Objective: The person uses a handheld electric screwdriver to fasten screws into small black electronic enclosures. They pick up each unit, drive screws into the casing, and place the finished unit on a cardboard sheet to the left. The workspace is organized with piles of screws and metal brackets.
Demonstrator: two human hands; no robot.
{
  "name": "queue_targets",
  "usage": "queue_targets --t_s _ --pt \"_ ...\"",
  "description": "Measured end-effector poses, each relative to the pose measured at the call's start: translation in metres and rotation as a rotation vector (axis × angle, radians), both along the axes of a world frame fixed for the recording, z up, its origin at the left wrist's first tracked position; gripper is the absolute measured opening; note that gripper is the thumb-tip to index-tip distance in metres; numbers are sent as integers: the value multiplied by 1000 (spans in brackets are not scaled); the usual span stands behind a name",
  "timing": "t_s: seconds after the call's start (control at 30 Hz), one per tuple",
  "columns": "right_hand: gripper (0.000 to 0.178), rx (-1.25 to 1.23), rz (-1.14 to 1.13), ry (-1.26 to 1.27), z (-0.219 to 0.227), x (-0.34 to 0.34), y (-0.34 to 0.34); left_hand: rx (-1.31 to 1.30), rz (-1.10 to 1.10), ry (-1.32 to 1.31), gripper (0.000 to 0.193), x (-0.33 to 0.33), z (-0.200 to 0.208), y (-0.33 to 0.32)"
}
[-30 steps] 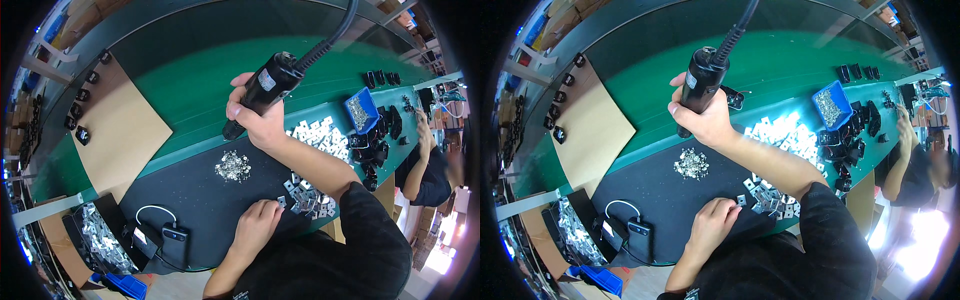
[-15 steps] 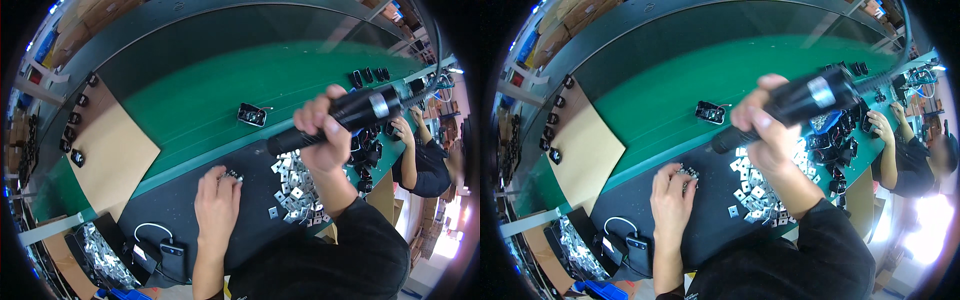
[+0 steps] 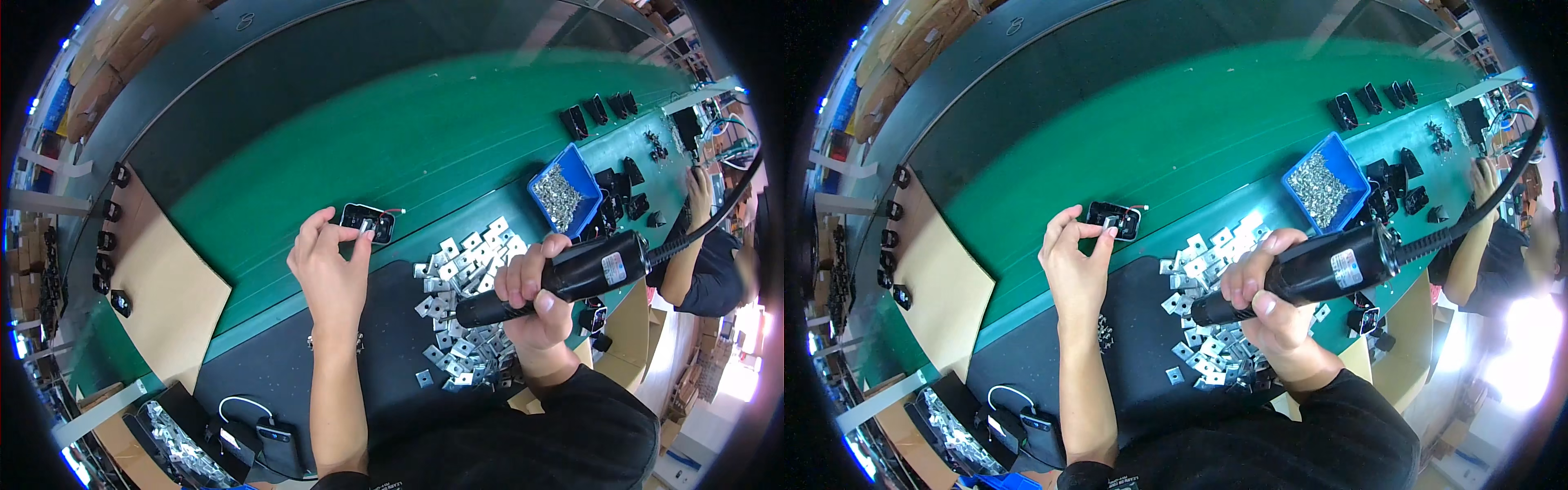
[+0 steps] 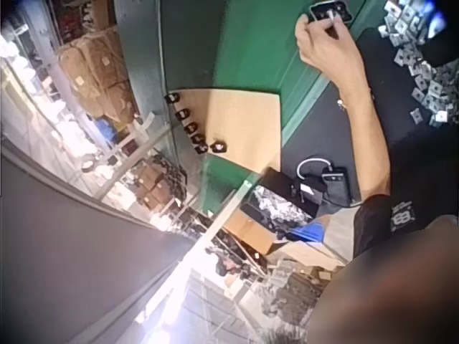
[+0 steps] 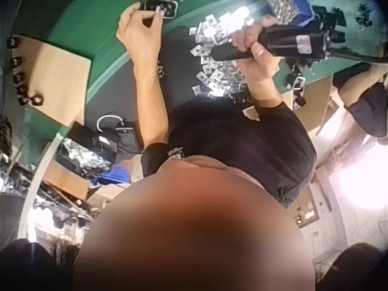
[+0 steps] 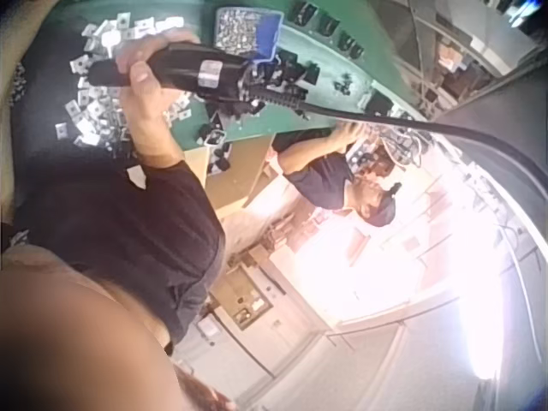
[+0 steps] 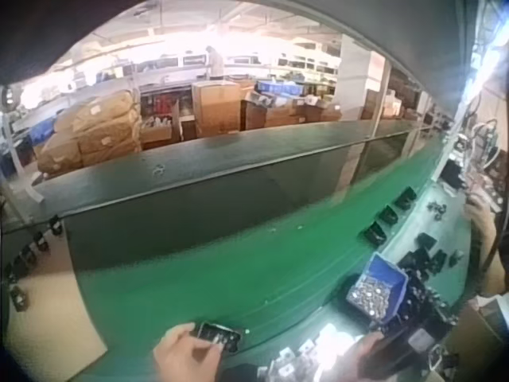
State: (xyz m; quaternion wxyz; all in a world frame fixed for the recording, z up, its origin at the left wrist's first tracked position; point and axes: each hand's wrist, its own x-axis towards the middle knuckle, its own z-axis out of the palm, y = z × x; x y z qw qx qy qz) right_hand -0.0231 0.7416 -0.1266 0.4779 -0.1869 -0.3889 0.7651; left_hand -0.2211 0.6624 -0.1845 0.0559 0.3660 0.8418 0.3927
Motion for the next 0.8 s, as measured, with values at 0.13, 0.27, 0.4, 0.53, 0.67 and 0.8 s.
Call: queue_targets --t_s 0.13,0.27,0.4,0.53,0.67,0.8 --pt "49 -35 36 -27 -2 3 6 -75 11 233 11 1 -1 6" --pt "49 -41 70 -9 -5 5 8 -63 18 49 16 -3 2 11" --pt "49 -47 90 -13 -3 1 6 -86 0 -51 25 -11 1 12" --pt "50 -77 121 16 2 -5 0 -66 -14 -141 24 -23 15 -2" --pt "49 -67 158 51 4 -11 -6 -89 -20 12 22 -9 53 -60" --pt "47 -68 180 101 2 -19 -14 -215 -9 37 26 21 63 -137"
